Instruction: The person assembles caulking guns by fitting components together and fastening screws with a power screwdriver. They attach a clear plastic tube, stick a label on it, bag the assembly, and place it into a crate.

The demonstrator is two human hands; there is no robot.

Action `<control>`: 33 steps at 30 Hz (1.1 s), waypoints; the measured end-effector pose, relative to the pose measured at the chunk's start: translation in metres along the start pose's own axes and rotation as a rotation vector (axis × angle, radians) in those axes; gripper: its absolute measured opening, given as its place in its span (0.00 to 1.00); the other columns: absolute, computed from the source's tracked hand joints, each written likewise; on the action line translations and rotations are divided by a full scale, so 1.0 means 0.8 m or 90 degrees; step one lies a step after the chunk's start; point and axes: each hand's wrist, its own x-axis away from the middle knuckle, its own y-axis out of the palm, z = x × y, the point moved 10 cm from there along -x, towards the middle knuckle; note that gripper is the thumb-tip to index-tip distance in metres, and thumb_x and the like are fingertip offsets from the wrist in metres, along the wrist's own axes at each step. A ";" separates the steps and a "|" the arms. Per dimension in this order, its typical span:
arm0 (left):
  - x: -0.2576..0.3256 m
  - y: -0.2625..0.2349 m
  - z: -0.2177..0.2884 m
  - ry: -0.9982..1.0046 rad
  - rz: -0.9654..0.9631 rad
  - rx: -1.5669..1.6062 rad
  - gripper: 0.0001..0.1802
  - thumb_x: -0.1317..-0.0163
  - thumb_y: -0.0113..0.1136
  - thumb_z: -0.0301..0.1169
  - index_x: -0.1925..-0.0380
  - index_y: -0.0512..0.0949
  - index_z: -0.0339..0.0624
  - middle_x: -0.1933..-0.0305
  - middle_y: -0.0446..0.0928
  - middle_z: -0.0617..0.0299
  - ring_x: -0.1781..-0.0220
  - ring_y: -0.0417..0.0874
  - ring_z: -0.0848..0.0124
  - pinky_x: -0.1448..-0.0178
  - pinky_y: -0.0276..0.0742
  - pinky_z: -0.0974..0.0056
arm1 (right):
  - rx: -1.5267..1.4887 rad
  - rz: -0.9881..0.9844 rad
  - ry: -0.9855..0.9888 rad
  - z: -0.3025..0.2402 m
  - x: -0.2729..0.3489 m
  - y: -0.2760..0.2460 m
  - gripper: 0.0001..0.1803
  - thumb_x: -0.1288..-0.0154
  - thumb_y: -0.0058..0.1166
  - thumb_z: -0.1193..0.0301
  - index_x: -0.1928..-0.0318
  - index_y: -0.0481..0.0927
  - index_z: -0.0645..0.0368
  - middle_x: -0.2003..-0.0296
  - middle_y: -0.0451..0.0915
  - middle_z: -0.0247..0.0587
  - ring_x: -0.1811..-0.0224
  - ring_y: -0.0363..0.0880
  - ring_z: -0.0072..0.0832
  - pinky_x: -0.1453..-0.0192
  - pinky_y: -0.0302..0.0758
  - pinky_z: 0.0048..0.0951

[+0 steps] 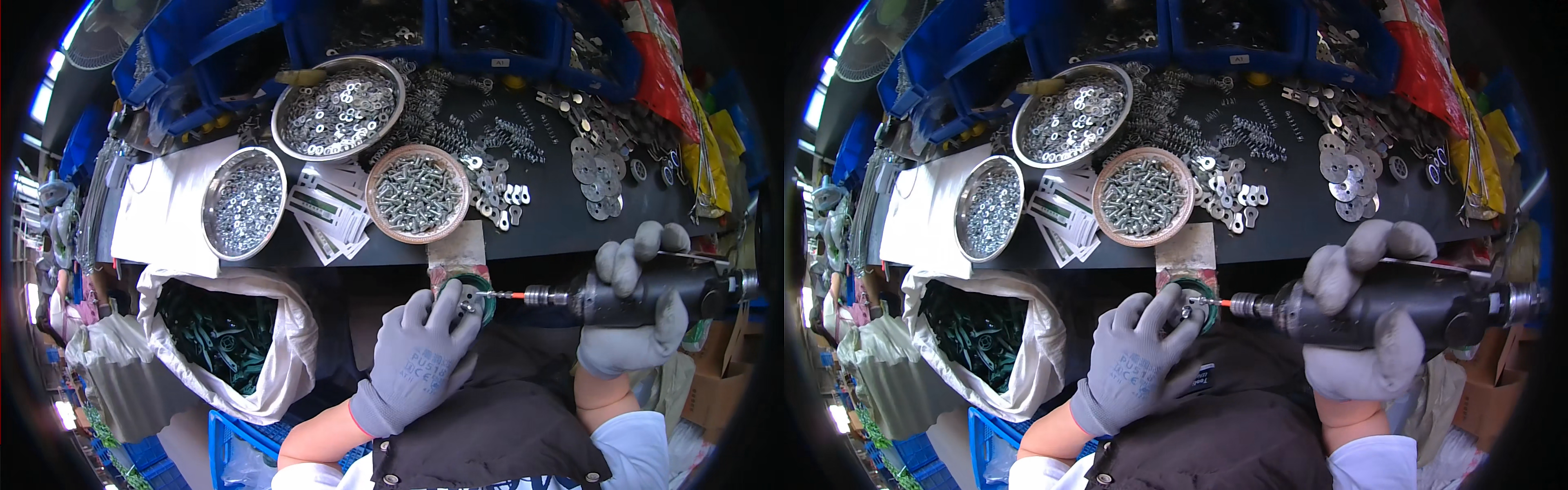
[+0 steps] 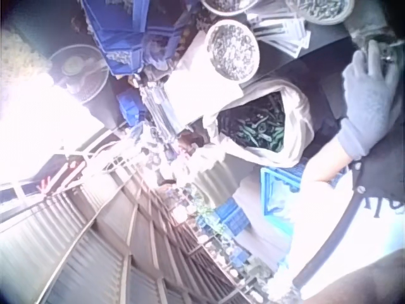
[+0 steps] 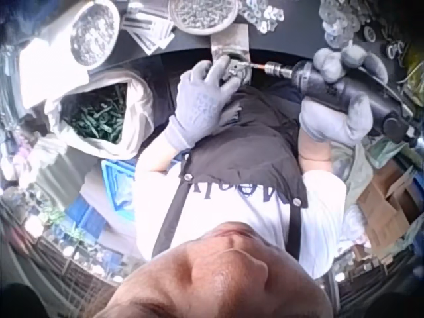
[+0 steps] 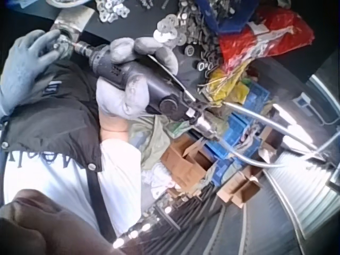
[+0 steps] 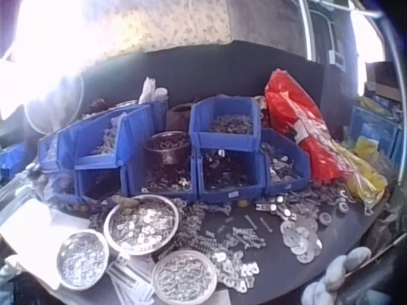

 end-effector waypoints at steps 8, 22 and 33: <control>0.002 0.021 -0.005 0.004 -0.029 -0.051 0.34 0.51 0.71 0.49 0.42 0.78 0.56 0.40 0.73 0.60 0.49 0.77 0.63 0.55 0.72 0.55 | 0.028 -0.060 0.097 0.029 0.003 0.016 0.35 0.44 0.74 0.62 0.37 0.71 0.50 0.55 0.76 0.39 0.65 0.81 0.28 0.54 0.74 0.35; 0.006 0.026 -0.009 0.029 0.004 -0.010 0.32 0.51 0.70 0.49 0.44 0.78 0.54 0.43 0.75 0.60 0.52 0.77 0.64 0.57 0.71 0.54 | 0.150 -0.215 0.151 0.051 0.009 0.085 0.33 0.46 0.78 0.65 0.43 0.73 0.51 0.58 0.76 0.43 0.65 0.82 0.34 0.61 0.81 0.33; 0.012 0.026 -0.016 0.069 0.017 -0.005 0.31 0.51 0.70 0.49 0.46 0.79 0.52 0.42 0.75 0.59 0.49 0.76 0.62 0.55 0.70 0.54 | 0.187 -0.266 0.175 0.084 0.016 0.116 0.17 0.35 0.66 0.72 0.52 0.71 0.54 0.67 0.73 0.41 0.72 0.77 0.31 0.66 0.79 0.33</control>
